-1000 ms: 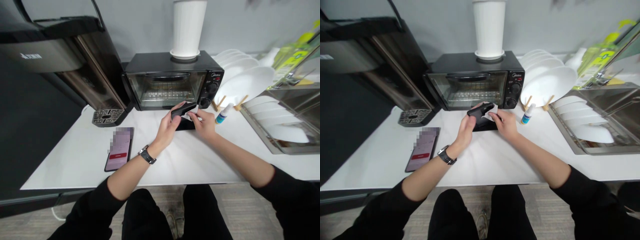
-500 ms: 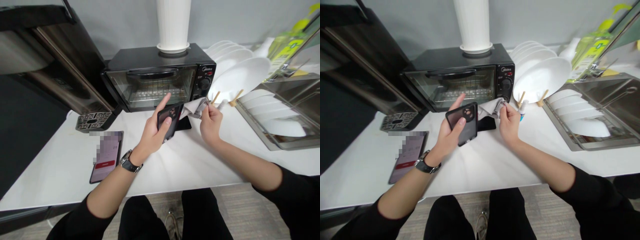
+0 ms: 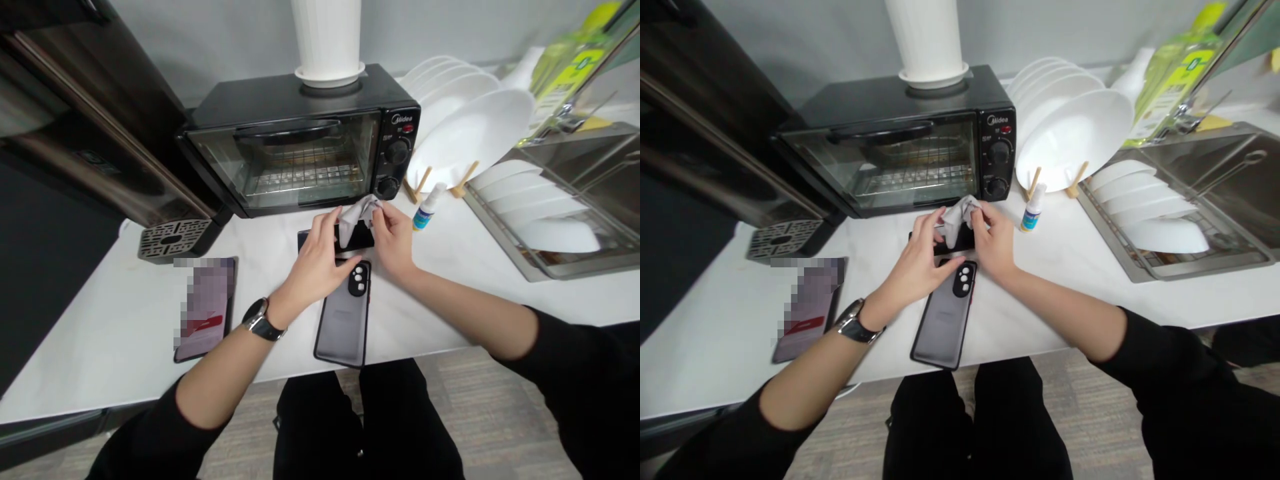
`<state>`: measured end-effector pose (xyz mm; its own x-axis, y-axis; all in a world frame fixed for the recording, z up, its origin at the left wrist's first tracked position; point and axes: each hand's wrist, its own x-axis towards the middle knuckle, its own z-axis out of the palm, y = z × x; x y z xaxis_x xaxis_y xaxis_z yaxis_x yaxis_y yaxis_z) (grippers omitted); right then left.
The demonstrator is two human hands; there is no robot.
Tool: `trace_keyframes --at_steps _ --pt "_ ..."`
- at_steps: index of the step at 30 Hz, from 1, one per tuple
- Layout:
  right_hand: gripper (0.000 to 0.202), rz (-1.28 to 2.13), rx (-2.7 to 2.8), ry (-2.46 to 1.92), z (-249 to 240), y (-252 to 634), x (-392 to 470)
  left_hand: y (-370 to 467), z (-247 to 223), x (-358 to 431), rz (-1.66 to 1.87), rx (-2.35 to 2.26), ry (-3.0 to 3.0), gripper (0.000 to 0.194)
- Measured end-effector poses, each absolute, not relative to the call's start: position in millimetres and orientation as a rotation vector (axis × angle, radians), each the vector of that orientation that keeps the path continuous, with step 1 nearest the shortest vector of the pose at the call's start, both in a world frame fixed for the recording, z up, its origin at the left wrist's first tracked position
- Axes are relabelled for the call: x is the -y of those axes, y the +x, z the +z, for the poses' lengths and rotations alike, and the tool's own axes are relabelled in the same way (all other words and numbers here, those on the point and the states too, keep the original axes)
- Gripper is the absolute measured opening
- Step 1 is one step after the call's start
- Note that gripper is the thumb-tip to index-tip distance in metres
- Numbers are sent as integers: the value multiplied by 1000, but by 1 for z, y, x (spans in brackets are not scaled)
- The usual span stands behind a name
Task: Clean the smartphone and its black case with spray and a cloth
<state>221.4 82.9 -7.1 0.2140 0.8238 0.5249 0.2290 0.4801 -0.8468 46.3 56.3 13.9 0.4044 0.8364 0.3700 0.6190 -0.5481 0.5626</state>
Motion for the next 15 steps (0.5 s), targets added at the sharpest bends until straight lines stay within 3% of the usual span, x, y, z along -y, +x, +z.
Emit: trace_keyframes --at_steps 3,7,9,12,15 --pt "52 468 1272 -1052 -5 230 -93 40 31 -51 588 -1631 2458 45" --pt "61 498 1257 -1084 1 231 -94 33 42 -49 24 -1782 2501 63" --pt "65 584 1261 -1137 4 230 -93 33 41 -50 -8 -1707 2487 55" --pt "72 670 1297 -1210 9 232 -94 35 39 -52 136 -1563 2360 26" --pt "77 723 1344 -1255 14 240 -101 35 36 -57 348 -1436 2208 18"
